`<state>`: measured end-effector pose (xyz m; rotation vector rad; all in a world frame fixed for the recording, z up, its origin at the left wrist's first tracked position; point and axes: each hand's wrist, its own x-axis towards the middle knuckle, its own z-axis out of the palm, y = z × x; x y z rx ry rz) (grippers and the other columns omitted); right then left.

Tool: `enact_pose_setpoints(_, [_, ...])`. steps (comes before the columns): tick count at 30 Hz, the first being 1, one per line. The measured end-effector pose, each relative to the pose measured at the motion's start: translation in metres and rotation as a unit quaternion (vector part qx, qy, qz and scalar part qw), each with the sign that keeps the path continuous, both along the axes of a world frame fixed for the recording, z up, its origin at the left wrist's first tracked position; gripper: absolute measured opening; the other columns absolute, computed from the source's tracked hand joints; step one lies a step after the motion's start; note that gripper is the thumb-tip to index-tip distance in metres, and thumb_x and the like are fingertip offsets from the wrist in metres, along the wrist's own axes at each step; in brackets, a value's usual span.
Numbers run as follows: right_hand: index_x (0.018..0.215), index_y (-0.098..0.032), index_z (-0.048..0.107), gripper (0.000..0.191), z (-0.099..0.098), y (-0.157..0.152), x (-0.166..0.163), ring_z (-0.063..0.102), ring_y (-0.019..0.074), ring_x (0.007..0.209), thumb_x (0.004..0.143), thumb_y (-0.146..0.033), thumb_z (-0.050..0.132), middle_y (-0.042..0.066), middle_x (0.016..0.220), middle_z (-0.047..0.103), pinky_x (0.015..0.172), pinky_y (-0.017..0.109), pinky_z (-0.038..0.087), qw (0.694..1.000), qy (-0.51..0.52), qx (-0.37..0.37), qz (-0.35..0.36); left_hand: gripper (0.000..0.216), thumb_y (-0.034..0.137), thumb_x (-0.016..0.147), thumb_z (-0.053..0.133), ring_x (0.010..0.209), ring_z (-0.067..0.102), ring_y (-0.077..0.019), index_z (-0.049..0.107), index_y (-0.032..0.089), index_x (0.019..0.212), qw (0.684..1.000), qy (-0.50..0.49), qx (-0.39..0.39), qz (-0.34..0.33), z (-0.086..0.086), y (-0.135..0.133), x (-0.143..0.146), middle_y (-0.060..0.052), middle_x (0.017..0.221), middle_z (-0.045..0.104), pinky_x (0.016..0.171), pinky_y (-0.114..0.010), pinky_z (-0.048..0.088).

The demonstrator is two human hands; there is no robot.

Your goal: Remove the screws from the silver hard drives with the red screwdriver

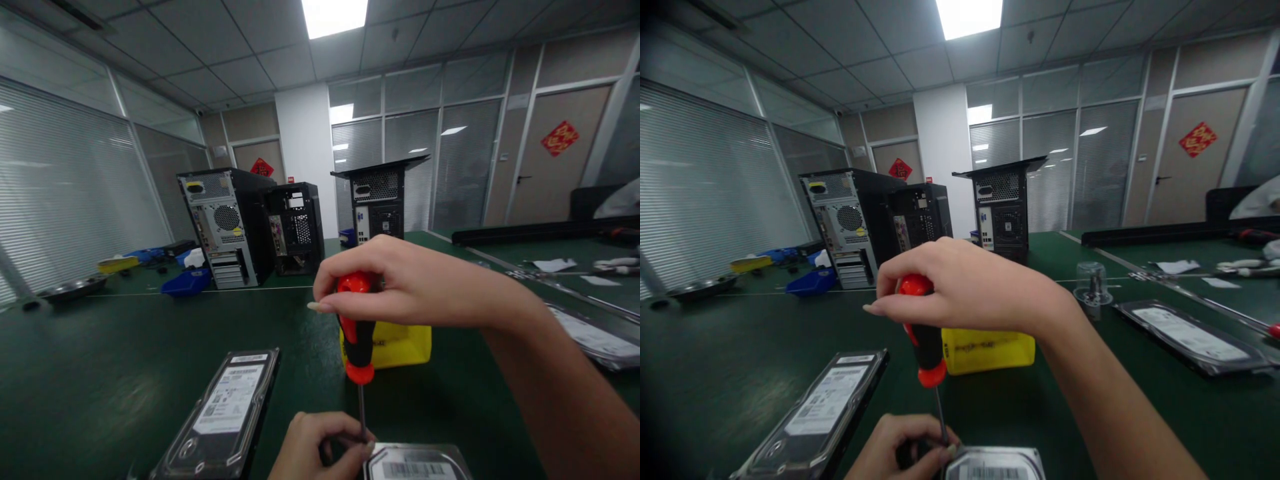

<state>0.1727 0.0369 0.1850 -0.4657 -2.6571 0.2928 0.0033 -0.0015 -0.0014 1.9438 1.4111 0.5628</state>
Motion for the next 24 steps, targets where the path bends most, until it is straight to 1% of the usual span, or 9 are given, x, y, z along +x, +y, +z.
enact_pose_setpoints(2, [0.084,-0.016,0.064,0.029,0.0001,0.0006,-0.0006,0.052,0.0046,0.066,0.088,-0.039,0.046,-0.005,0.073,0.059,0.058,0.018,0.037,1.0,-0.005,0.003,-0.001,0.022,0.032,0.081,0.058,0.057,0.054,-0.0136,0.076,0.02,0.088,1.0,-0.014,-0.002,-0.011,0.0004,-0.0007,0.0002,-0.002,0.073,0.073,0.051,-0.02,0.033])
enact_pose_setpoints(4, [0.079,-0.016,0.062,0.03,0.0003,0.0005,-0.0014,0.05,0.0049,0.062,0.089,-0.039,0.045,-0.005,0.068,0.056,0.055,0.019,0.036,1.0,-0.008,-0.005,-0.008,0.022,0.033,0.082,0.058,0.058,0.055,-0.0136,0.075,0.021,0.089,1.0,-0.018,-0.003,-0.015,0.0004,-0.0008,-0.0001,-0.002,0.075,0.073,0.051,-0.02,0.033])
enact_pose_setpoints(7, [0.076,-0.015,0.058,0.031,0.0009,-0.0012,-0.0019,0.05,0.0052,0.063,0.092,-0.033,0.038,-0.005,0.068,0.054,0.057,0.019,0.037,0.999,-0.009,-0.031,-0.01,0.021,0.033,0.081,0.059,0.062,0.057,-0.0154,0.075,0.022,0.089,1.0,-0.006,0.002,-0.004,0.001,-0.0005,-0.0007,-0.001,0.076,0.073,0.053,-0.021,0.034])
enact_pose_setpoints(9, [0.08,-0.015,0.058,0.027,0.0012,-0.003,-0.0013,0.052,0.0057,0.068,0.092,-0.027,0.036,-0.004,0.074,0.056,0.06,0.019,0.04,0.999,-0.01,-0.045,-0.01,0.022,0.033,0.081,0.058,0.063,0.057,-0.0161,0.075,0.023,0.09,1.0,-0.002,0.003,-0.004,0.0018,-0.0004,-0.0007,-0.002,0.076,0.073,0.054,-0.022,0.034])
enact_pose_setpoints(13, [0.092,-0.018,0.059,0.019,0.0014,-0.0043,0.0006,0.055,0.0055,0.076,0.089,-0.022,0.04,-0.005,0.082,0.059,0.065,0.018,0.042,0.998,-0.013,-0.057,-0.018,0.022,0.033,0.081,0.058,0.061,0.057,-0.0165,0.076,0.022,0.09,1.0,-0.002,0.004,-0.004,0.0032,-0.0007,0.0002,-0.002,0.073,0.073,0.054,-0.022,0.034])
enact_pose_setpoints(15, [0.095,-0.019,0.058,0.018,0.0012,-0.0035,0.0009,0.055,0.0053,0.077,0.09,-0.024,0.042,-0.006,0.083,0.06,0.066,0.018,0.043,0.998,-0.007,-0.052,-0.028,0.022,0.032,0.081,0.059,0.062,0.057,-0.0172,0.076,0.022,0.09,1.0,0.005,0.0,0.003,0.0034,-0.0008,0.0005,-0.003,0.074,0.073,0.055,-0.023,0.035])
enact_pose_setpoints(17, [0.097,-0.02,0.058,0.019,0.0007,-0.0025,0.0007,0.055,0.0055,0.077,0.09,-0.03,0.044,-0.006,0.083,0.061,0.066,0.019,0.042,0.998,-0.001,-0.043,-0.036,0.022,0.033,0.081,0.059,0.064,0.057,-0.018,0.076,0.022,0.09,1.0,0.013,-0.002,0.006,0.0028,-0.0007,0.0002,-0.003,0.075,0.073,0.056,-0.023,0.036])
enact_pose_setpoints(21, [0.095,-0.02,0.059,0.029,-0.0002,-0.0013,0.0,0.055,0.0061,0.074,0.09,-0.042,0.042,-0.006,0.081,0.061,0.064,0.02,0.042,0.999,-0.003,-0.03,-0.032,0.023,0.037,0.081,0.058,0.068,0.057,-0.0191,0.075,0.025,0.091,1.0,0.018,0.006,0.008,0.0002,-0.0009,-0.0008,-0.002,0.078,0.073,0.061,-0.024,0.039])
enact_pose_setpoints(24, [0.09,-0.019,0.06,0.034,-0.0003,-0.0011,-0.0003,0.055,0.0065,0.072,0.089,-0.047,0.041,-0.005,0.079,0.06,0.061,0.021,0.041,0.999,-0.007,-0.032,-0.036,0.023,0.037,0.081,0.058,0.07,0.058,-0.0191,0.075,0.025,0.091,1.0,0.009,0.003,0.014,-0.0008,-0.0016,-0.0011,-0.002,0.083,0.074,0.062,-0.024,0.04])
